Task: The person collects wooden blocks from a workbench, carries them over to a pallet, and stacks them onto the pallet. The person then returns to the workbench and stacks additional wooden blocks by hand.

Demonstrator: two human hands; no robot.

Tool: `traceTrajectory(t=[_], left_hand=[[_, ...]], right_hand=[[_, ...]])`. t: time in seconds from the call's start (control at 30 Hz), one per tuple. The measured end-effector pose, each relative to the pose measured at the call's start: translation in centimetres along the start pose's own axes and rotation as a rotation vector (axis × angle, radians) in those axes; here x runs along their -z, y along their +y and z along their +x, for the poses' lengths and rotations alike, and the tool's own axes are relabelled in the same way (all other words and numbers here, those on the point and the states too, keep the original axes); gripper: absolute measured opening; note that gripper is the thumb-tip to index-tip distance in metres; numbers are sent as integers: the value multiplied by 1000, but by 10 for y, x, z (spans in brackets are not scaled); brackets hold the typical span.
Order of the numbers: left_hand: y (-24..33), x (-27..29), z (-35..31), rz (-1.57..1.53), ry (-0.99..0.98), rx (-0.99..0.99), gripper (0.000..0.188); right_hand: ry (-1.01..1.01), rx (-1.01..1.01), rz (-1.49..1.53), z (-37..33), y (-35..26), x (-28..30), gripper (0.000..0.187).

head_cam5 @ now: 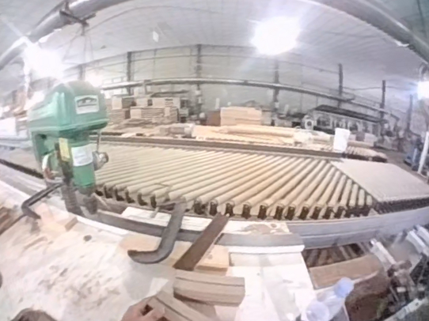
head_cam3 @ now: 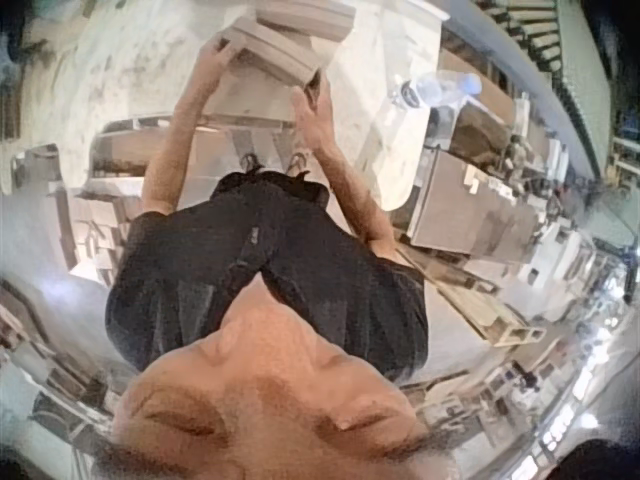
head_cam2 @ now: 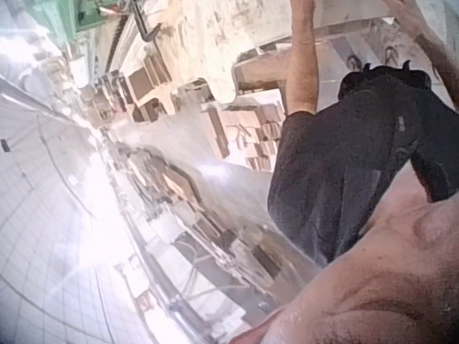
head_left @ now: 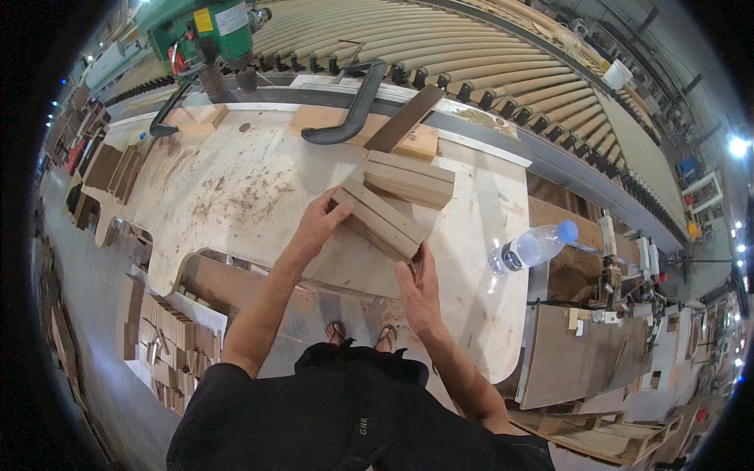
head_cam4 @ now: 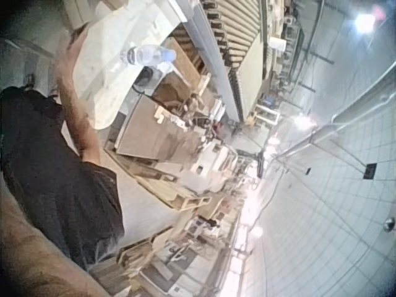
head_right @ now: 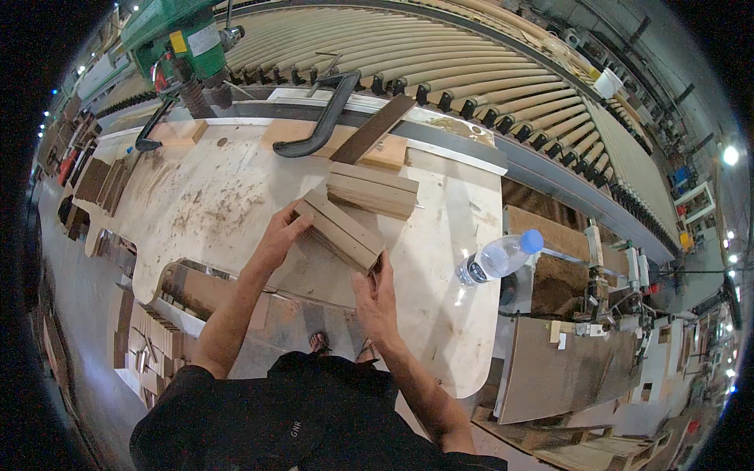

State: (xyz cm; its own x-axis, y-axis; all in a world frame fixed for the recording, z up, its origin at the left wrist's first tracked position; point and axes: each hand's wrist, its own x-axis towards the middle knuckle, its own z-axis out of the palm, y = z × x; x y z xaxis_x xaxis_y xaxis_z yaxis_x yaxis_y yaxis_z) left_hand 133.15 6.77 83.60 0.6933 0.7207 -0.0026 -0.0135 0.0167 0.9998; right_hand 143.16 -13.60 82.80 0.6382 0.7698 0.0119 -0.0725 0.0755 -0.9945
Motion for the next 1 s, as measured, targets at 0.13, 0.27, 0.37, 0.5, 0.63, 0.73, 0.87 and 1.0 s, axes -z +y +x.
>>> traceTrajectory(t=[0.13,0.27,0.37,0.5,0.63,0.73,0.87,1.0], left_hand=[[0,7,-3,-56,14,-1,54],[-18,-8,-18,-93,382,-94,62],[-9,-34,-51,-345,253,190,52],[0,-50,-43,-506,193,356,39],[11,-66,-27,-571,194,344,37],[-10,-63,-19,-486,216,338,37],[-1,-68,-25,-399,356,209,52],[18,-70,-34,-191,342,-107,62]], right_hand=[[26,-48,-3,7,-14,21,56],[-158,-60,-154,58,-39,43,50],[-460,-171,-362,110,-46,37,42],[-651,-307,-483,134,-46,-3,39],[-692,-158,-644,127,-48,-5,37],[-587,-189,-688,116,-42,-9,32],[-443,41,-484,84,-37,-9,26],[-324,227,-244,65,-30,-13,43]])
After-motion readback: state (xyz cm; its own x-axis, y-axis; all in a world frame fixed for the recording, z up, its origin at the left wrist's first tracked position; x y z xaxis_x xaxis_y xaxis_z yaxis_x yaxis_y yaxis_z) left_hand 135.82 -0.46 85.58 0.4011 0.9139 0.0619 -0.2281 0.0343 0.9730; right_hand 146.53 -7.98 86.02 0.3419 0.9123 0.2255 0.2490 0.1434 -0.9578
